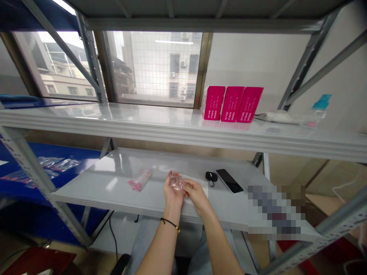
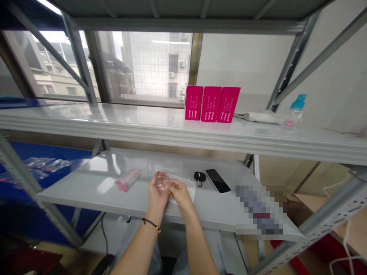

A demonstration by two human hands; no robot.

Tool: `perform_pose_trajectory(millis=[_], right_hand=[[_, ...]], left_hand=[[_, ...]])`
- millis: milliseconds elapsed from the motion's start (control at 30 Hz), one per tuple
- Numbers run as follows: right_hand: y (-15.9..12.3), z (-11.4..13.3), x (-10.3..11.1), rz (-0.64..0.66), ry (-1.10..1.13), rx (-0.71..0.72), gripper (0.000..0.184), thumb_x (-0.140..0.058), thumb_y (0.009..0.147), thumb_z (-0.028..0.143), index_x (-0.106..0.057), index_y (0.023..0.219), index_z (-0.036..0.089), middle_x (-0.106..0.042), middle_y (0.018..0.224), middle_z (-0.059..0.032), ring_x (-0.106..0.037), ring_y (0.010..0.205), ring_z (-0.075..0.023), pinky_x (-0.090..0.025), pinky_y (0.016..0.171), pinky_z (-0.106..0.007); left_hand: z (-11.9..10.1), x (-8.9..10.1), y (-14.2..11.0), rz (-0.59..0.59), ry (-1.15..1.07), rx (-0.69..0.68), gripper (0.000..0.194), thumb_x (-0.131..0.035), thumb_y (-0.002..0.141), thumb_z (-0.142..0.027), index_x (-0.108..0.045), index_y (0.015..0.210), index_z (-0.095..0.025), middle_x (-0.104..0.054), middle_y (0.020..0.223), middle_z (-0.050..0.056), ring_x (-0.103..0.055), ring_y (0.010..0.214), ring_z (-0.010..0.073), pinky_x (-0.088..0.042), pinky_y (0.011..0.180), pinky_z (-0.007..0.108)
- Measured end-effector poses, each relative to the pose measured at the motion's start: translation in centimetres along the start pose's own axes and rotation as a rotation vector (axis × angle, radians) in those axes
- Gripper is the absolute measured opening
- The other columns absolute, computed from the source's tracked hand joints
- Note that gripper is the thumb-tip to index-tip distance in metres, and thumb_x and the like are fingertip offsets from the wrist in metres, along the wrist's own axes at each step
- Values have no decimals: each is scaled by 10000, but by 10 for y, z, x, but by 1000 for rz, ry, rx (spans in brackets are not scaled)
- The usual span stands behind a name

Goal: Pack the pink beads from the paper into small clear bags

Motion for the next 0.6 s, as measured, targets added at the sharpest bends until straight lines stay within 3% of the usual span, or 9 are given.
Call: perform_pose_trajectory(millis=[200, 400, 500, 600], right_hand=[[13, 8, 18, -68, -207, 135, 169, -746, 693, 292, -820, 825, 216, -737, 838, -55, -613, 815, -232, -463, 769, -327], [17, 10, 30, -99, -271, 168, 167, -742, 664, 247, -830, 806, 236, -703, 836, -48, -592, 793, -218, -447, 810, -340], [18, 6, 32, -82, -226, 127, 136, -709, 660, 256, -810, 748, 229, -729, 842, -52, -613, 832, -224, -459, 770, -324], [21, -1, 33, -70, -153, 31, 194, -646, 695, 316, -786, 748, 192, -735, 769, -57, -601, 680, -190, -420, 582, -277]], left_hand=[[7, -4, 16, 36, 38, -20, 80, -705, 832, -148, -632, 850, -177, -669, 775, 11, -653, 649, 117, -548, 678, 234], [12, -1, 23, 56, 53, -52, 111, -709, 825, -163, -601, 850, -171, -667, 747, -2, -645, 614, 107, -530, 665, 229], [14, 2, 25, 60, 70, -85, 159, -737, 798, -173, -590, 859, -174, -661, 743, -15, -643, 611, 100, -521, 673, 224], [15, 4, 25, 72, 97, -126, 244, -788, 750, -196, -587, 888, -179, -657, 760, -26, -642, 626, 89, -509, 693, 216]])
Point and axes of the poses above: each hand's wrist, its own y-axis towards the middle knuckle, its own x-axis out of the back of the hand, z = x × y, the point moved 3 cm from there along y, towards the middle knuckle
